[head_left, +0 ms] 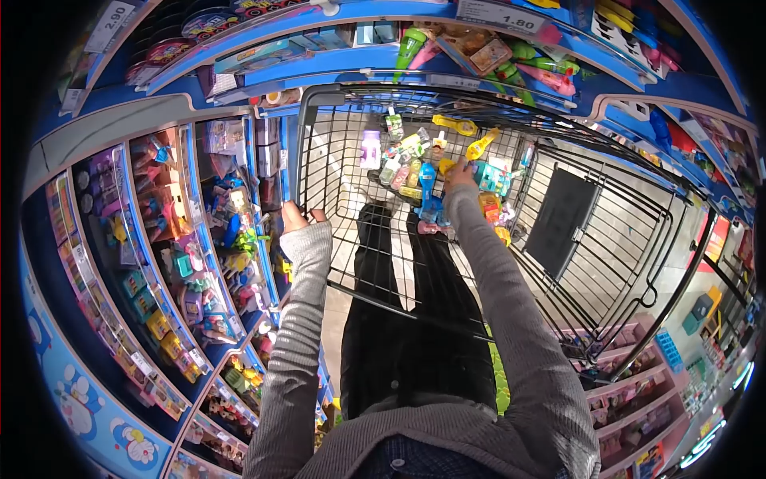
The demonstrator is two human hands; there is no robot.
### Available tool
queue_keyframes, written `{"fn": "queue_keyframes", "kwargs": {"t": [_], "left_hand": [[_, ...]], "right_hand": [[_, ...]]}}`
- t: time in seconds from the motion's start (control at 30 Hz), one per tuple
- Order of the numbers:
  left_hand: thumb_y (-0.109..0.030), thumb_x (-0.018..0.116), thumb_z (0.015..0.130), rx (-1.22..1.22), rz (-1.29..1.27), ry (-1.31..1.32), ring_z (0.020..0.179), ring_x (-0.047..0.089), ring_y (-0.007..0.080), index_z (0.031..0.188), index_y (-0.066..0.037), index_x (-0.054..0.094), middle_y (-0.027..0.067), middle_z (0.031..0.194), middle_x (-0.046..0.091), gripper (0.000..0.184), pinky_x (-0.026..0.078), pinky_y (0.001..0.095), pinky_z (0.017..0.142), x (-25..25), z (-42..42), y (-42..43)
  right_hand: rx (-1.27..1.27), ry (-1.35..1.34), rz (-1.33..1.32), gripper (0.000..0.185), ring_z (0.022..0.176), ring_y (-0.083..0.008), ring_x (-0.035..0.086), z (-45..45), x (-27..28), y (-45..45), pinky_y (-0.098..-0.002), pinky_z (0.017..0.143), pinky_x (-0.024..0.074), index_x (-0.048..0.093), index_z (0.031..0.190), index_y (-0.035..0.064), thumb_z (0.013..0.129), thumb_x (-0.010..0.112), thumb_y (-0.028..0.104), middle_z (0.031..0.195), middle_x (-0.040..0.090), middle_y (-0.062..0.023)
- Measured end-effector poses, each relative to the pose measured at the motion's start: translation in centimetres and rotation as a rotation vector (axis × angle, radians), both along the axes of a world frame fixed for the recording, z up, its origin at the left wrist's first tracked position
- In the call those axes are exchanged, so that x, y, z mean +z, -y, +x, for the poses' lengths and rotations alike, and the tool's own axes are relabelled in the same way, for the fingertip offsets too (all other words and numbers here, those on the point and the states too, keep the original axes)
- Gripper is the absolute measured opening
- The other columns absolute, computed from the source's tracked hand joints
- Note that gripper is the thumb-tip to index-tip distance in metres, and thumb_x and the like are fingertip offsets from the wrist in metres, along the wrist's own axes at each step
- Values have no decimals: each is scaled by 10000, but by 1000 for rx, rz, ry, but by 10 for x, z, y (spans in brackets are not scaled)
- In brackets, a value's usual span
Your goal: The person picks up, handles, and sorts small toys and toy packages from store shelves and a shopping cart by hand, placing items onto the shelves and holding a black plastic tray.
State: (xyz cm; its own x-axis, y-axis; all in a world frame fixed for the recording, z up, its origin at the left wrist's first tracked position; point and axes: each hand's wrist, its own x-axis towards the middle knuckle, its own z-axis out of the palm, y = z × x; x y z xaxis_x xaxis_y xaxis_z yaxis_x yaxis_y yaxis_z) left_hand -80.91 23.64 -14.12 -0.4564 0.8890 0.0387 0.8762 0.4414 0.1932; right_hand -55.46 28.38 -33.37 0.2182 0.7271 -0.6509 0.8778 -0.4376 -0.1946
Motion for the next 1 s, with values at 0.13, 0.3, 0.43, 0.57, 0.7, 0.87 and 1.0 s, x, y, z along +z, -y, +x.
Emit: {"fn": "queue_keyframes", "kwargs": {"t": [0.13,0.3,0.43,0.57,0.7,0.87,1.0], "left_hand": [[-131,541,676,16,-6,-3,676,541,343,930,-25,404,152,786,510,308,445,405,547,2,1,-1],[-122,538,667,34,-24,26,665,524,368,880,-25,393,170,767,494,275,438,426,550,2,2,-2],[-119,534,663,5,6,7,658,521,370,879,-19,392,178,764,486,277,435,431,549,-1,0,-1],[-116,533,662,31,-19,18,653,520,368,881,-17,394,179,765,487,278,434,427,541,4,2,-4],[-114,534,661,6,-26,5,658,520,359,885,-21,399,175,765,488,277,430,422,545,3,0,-3],[-111,541,658,4,-11,-12,654,519,352,877,-21,403,169,761,488,274,428,420,550,2,1,-2],[-110,542,658,24,-19,8,638,519,350,873,-23,404,162,757,488,270,429,417,540,5,2,-4]], "right_hand": [[134,88,-228,605,918,-280,559,11,-33,-16,-356,719,478,328,1196,55,700,629,230,1220,384,-166],[118,116,8,314,814,-297,586,29,-67,0,-371,660,480,456,999,45,757,547,222,995,521,-159],[53,-235,-17,427,804,-322,571,32,-37,-6,-382,687,455,469,991,33,685,638,278,825,597,-179],[-13,-367,45,390,821,-342,566,20,-53,15,-386,685,456,454,992,44,714,615,265,857,595,-176],[6,-456,56,407,831,-332,565,9,-55,20,-368,697,451,451,1026,54,716,621,255,881,592,-174],[17,-426,-115,474,862,-294,568,2,-54,34,-346,729,445,464,1069,50,685,653,252,910,592,-162],[-117,-400,-99,438,856,-305,567,4,-62,45,-348,723,444,461,1058,32,702,631,221,910,589,-166]]}}
